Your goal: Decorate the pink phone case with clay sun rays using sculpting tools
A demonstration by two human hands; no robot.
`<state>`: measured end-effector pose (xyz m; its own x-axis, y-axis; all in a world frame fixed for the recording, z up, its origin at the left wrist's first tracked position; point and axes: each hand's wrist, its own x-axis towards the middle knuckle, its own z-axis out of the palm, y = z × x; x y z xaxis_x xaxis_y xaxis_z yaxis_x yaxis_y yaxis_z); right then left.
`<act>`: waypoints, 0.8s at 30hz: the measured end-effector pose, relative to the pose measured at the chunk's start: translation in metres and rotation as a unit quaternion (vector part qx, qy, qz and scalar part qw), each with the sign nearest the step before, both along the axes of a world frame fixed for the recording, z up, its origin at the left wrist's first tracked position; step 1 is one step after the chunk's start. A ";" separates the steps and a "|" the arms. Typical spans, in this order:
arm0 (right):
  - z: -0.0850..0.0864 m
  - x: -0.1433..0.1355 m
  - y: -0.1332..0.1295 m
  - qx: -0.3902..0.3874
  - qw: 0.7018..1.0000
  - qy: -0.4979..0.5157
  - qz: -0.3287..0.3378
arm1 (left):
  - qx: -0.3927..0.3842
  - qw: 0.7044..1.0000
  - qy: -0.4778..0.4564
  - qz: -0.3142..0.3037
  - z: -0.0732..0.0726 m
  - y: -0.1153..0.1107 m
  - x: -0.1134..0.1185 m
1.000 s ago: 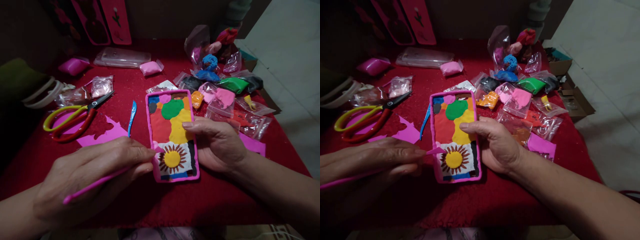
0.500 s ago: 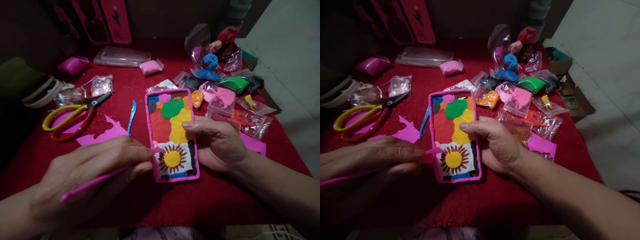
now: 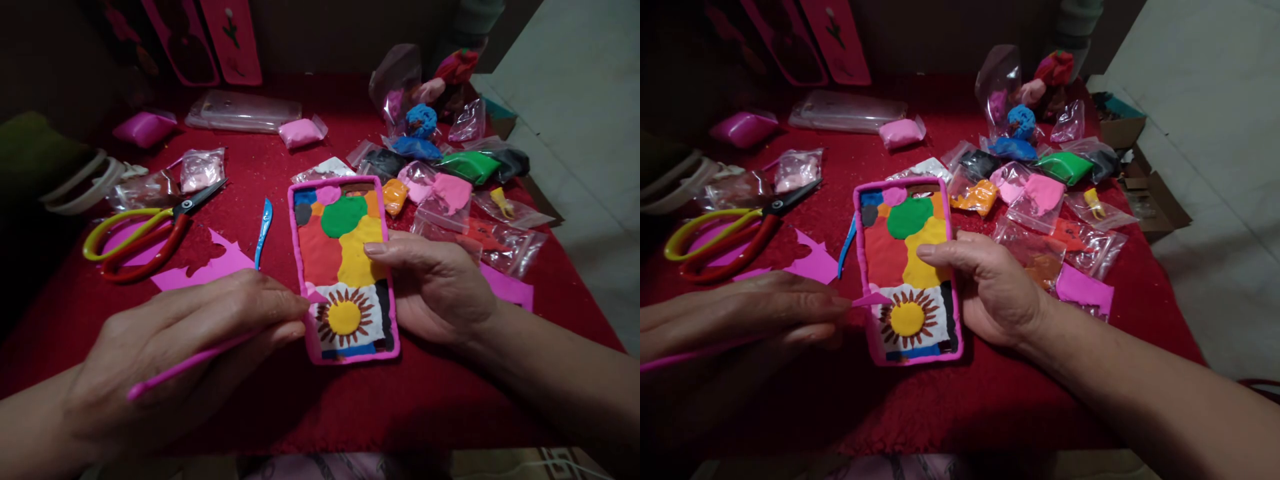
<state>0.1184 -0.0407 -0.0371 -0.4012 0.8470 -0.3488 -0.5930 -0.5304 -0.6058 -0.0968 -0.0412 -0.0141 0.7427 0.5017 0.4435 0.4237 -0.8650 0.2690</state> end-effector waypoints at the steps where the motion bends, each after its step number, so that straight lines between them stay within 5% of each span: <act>1: 0.000 0.000 0.000 -0.003 1.000 -0.002 -0.001 | 0.003 1.000 0.000 -0.002 0.000 0.000 0.000; 11: -0.002 0.000 0.001 -0.011 1.000 -0.004 0.006 | -0.095 0.994 -0.021 0.048 -0.006 -0.007 -0.007; 24: -0.001 0.001 0.001 -0.017 1.000 -0.007 0.004 | -0.082 0.994 -0.017 0.064 -0.007 -0.008 -0.007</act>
<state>0.1193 -0.0400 -0.0379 -0.4036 0.8306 -0.3837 -0.5798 -0.5567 -0.5950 -0.1033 -0.0494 -0.0211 0.6543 0.6584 0.3721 0.5154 -0.7482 0.4178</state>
